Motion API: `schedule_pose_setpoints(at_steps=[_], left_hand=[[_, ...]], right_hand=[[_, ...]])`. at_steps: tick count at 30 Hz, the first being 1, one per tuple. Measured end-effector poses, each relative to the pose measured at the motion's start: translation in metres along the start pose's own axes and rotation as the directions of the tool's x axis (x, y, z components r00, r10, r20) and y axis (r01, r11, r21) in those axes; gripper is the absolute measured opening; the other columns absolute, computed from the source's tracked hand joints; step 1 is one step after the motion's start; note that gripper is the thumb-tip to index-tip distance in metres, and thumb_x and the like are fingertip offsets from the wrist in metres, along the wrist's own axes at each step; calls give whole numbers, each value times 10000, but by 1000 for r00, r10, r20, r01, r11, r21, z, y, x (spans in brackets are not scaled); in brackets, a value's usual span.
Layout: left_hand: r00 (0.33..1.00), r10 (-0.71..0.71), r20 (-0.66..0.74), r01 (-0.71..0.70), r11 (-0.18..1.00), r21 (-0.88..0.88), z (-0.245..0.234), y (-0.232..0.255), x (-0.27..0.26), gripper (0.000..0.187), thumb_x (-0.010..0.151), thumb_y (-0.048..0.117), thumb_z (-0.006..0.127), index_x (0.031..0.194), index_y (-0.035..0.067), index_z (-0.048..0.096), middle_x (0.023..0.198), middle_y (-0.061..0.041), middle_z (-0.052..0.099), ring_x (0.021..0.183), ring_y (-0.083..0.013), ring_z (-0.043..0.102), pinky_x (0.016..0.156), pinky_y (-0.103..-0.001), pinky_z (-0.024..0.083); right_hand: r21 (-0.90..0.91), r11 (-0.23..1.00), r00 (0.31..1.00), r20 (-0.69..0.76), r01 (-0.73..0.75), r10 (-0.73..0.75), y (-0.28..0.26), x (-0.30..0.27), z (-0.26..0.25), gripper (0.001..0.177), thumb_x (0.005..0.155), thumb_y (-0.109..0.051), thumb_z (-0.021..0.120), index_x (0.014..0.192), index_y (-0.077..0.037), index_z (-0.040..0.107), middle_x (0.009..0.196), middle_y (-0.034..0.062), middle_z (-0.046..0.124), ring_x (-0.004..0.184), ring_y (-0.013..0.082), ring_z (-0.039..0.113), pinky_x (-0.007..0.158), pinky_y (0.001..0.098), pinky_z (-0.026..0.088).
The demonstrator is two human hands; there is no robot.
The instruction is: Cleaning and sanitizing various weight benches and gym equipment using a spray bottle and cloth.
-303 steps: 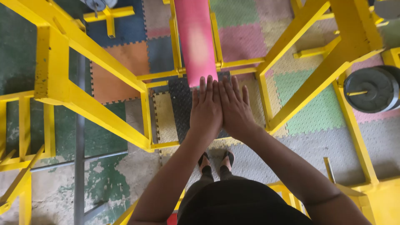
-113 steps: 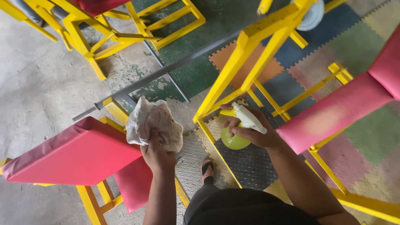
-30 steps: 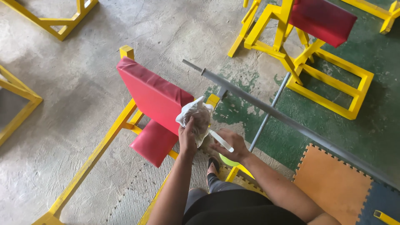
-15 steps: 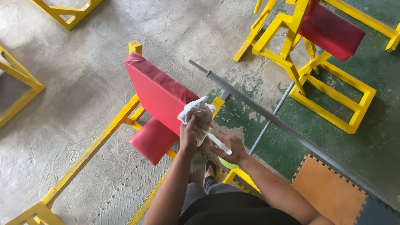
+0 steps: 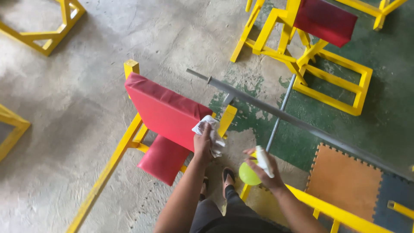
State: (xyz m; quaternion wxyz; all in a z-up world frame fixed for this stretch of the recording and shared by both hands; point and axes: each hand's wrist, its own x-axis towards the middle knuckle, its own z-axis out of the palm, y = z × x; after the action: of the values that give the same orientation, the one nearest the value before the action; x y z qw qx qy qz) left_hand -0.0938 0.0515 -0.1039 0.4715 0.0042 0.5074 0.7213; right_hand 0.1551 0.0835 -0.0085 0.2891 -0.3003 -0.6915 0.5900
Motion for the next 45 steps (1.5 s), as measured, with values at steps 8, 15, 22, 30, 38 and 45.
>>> schedule_pose_setpoints(at_steps=[8,15,22,30,38,45], left_hand=[[994,4,-109,3,998,61,-62,67,38,535,1020,524,512,1034,22,694,846,-62,684,720,-162,656,642,-351,545],[998,58,-36,-59,997,-47,-96,69,55,532,1052,525,590,1017,-2,654,864,-45,657,757,-146,618,678,-341,524],[996,25,87,-31,998,63,-68,61,22,282,1027,276,636,1142,20,662,927,-76,696,780,-173,668,685,-356,573],[887,96,451,-160,982,105,-27,23,-28,272,988,62,649,1257,30,650,1137,-27,737,1018,-130,709,906,-310,592],[884,139,445,-189,980,69,-4,-3,-78,249,987,-8,685,1231,-37,641,1118,-70,737,1030,-146,710,940,-328,592],[917,263,302,-236,964,-123,-24,-30,-108,820,886,150,817,1535,57,325,1454,-130,552,1328,-217,578,1122,-390,497]], right_hand=[[5,1000,937,-349,31,-27,25,-21,17,264,958,-6,636,1215,-39,587,1272,183,668,996,214,728,885,363,620],[35,999,916,-400,29,-13,27,-13,48,289,973,11,627,1254,-28,570,1311,203,652,1004,227,721,901,353,597],[84,996,987,-158,5,9,-11,14,67,310,931,-17,567,1240,-19,586,1500,178,545,1063,245,726,932,383,591],[41,998,997,51,52,-54,-60,36,82,923,757,-248,640,1586,-104,260,1062,74,663,1441,236,400,1217,381,249],[-45,997,984,166,-65,72,-11,11,56,388,830,-176,650,1187,-27,676,1285,106,637,1257,221,578,1095,350,424],[57,995,985,158,-81,71,-24,9,43,405,893,-158,614,1264,-3,666,1282,121,673,1225,203,621,1085,341,453]])
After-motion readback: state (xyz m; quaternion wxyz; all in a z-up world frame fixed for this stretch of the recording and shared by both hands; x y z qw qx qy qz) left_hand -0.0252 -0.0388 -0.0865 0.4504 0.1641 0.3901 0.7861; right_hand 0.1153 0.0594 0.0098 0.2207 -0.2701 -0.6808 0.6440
